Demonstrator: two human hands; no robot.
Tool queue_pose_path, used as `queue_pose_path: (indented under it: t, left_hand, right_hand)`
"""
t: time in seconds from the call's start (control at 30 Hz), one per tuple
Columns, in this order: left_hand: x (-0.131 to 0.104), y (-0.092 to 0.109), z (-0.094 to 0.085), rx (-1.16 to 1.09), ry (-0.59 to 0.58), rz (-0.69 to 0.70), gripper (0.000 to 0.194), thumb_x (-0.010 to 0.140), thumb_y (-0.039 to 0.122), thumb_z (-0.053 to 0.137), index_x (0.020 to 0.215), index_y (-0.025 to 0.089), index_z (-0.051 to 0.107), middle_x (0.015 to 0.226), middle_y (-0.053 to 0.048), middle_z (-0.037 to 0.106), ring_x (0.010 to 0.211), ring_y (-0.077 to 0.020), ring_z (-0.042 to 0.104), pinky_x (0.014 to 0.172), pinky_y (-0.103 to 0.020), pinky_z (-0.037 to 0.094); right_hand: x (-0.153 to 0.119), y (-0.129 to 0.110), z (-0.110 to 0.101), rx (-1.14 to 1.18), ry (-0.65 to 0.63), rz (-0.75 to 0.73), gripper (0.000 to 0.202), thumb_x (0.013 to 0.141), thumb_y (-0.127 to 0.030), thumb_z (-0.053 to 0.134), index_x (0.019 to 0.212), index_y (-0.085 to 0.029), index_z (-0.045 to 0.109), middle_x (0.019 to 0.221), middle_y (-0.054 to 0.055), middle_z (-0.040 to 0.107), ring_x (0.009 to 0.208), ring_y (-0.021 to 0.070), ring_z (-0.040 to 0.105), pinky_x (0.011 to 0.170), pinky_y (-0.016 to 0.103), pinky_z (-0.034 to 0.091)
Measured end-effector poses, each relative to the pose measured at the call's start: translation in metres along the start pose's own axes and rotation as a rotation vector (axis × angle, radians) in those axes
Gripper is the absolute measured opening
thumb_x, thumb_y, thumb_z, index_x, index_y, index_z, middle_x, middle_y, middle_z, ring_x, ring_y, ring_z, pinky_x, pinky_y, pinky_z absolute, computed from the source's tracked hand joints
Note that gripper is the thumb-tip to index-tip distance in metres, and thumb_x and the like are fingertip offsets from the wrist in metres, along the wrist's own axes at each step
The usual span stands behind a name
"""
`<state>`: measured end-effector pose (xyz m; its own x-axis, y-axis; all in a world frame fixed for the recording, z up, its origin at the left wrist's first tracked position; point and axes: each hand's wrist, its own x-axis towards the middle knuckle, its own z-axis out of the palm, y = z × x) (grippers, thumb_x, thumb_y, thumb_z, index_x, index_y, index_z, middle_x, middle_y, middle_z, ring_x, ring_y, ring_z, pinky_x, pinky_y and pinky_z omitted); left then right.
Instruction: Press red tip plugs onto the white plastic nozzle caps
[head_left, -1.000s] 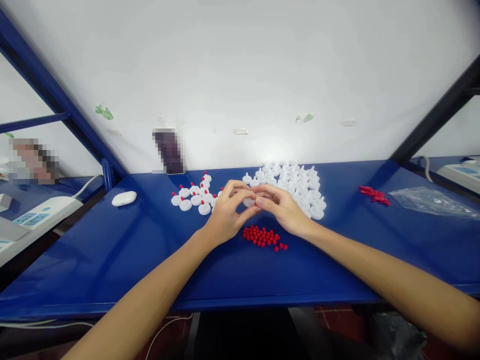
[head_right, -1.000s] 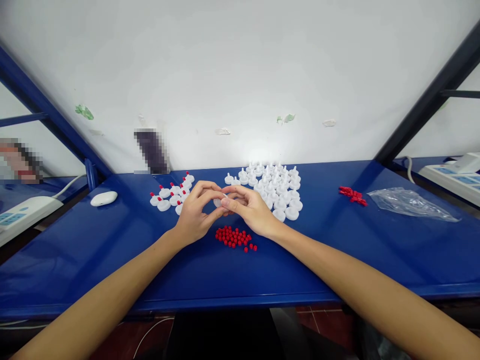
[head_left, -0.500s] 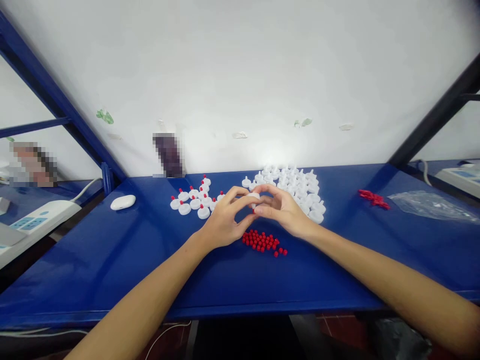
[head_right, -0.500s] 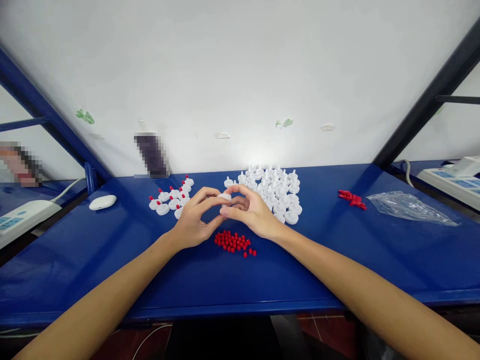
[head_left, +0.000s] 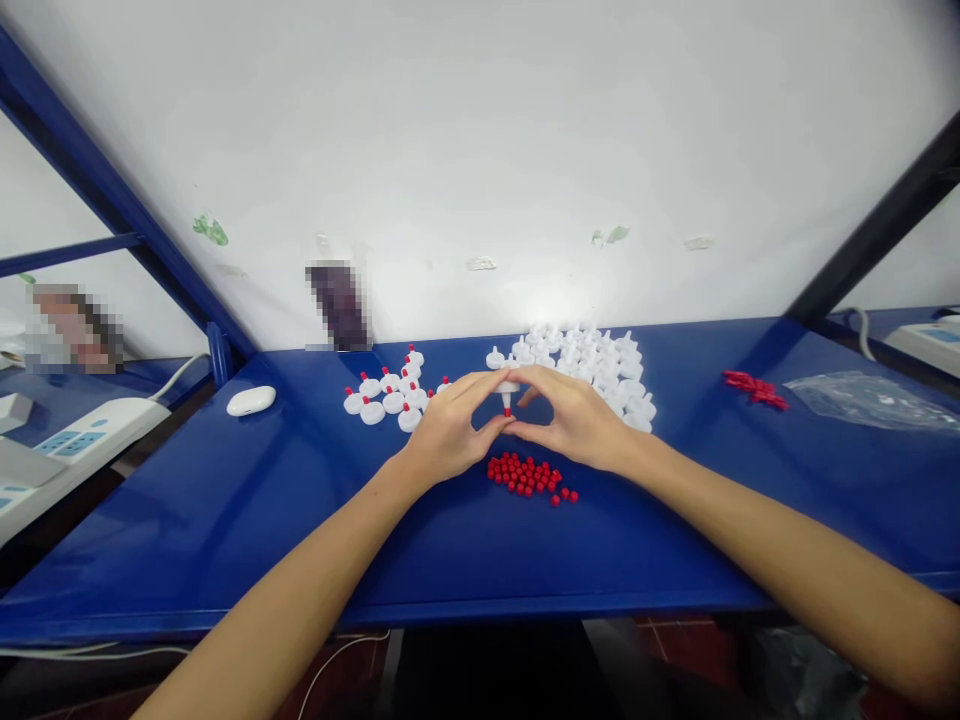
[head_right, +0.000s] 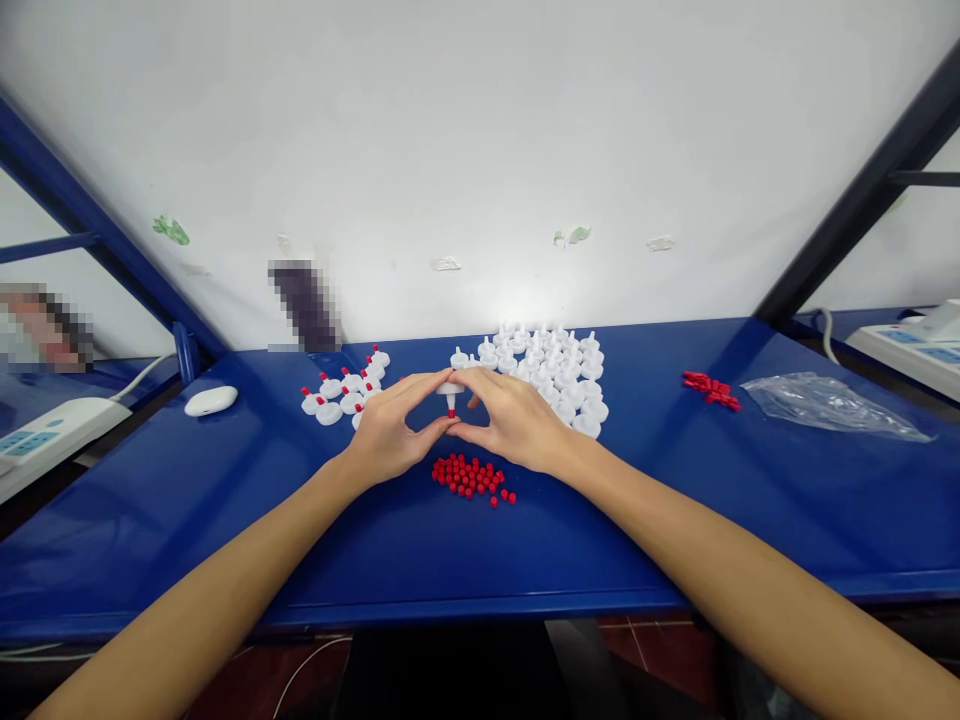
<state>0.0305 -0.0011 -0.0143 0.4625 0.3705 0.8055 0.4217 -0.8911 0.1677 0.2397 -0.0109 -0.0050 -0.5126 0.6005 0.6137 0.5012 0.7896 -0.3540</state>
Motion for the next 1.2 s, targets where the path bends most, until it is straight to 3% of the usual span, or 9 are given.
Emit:
queue_pose_path:
  t: [0.4,0.67,1.0,1.2]
  left_hand:
    - [0.002,0.003,-0.002,-0.015,-0.027,-0.061,0.050,0.082,0.021,0.075,0.130,0.019,0.059,0.121,-0.011,0.071,0.110,-0.0234,0.069,0.093,-0.040,0.059]
    - [0.006,0.011,-0.001,-0.058,-0.049,-0.109,0.044,0.078,0.011,0.077,0.119,0.016,0.061,0.113,-0.008,0.072,0.103,-0.0209,0.070,0.090,-0.036,0.059]
    - [0.008,0.014,-0.002,-0.034,-0.011,-0.051,0.045,0.079,0.010,0.075,0.120,0.018,0.059,0.113,-0.009,0.072,0.104,-0.0211,0.069,0.090,-0.036,0.058]
    - [0.006,0.010,-0.004,-0.030,-0.051,-0.035,0.041,0.085,0.017,0.071,0.124,0.019,0.057,0.114,-0.009,0.070,0.105,-0.0220,0.068,0.090,-0.038,0.057]
  right_hand:
    - [0.000,-0.012,0.000,-0.085,-0.014,0.092,0.045,0.083,-0.025,0.067,0.124,-0.024,0.048,0.116,0.009,0.058,0.074,0.0181,0.062,0.061,0.034,0.052]
    - [0.001,-0.019,0.005,-0.048,0.018,0.157,0.032,0.080,-0.019,0.065,0.105,-0.022,0.047,0.105,0.005,0.054,0.070,0.0146,0.057,0.060,0.031,0.047]
    - [0.001,-0.025,-0.004,-0.035,0.040,0.104,0.026,0.085,-0.023,0.064,0.106,-0.023,0.048,0.100,0.004,0.057,0.064,0.0129,0.055,0.059,0.030,0.044]
    - [0.000,-0.021,0.001,-0.054,0.034,0.147,0.029,0.085,-0.026,0.065,0.109,-0.024,0.050,0.104,0.005,0.061,0.065,0.0144,0.057,0.059,0.031,0.047]
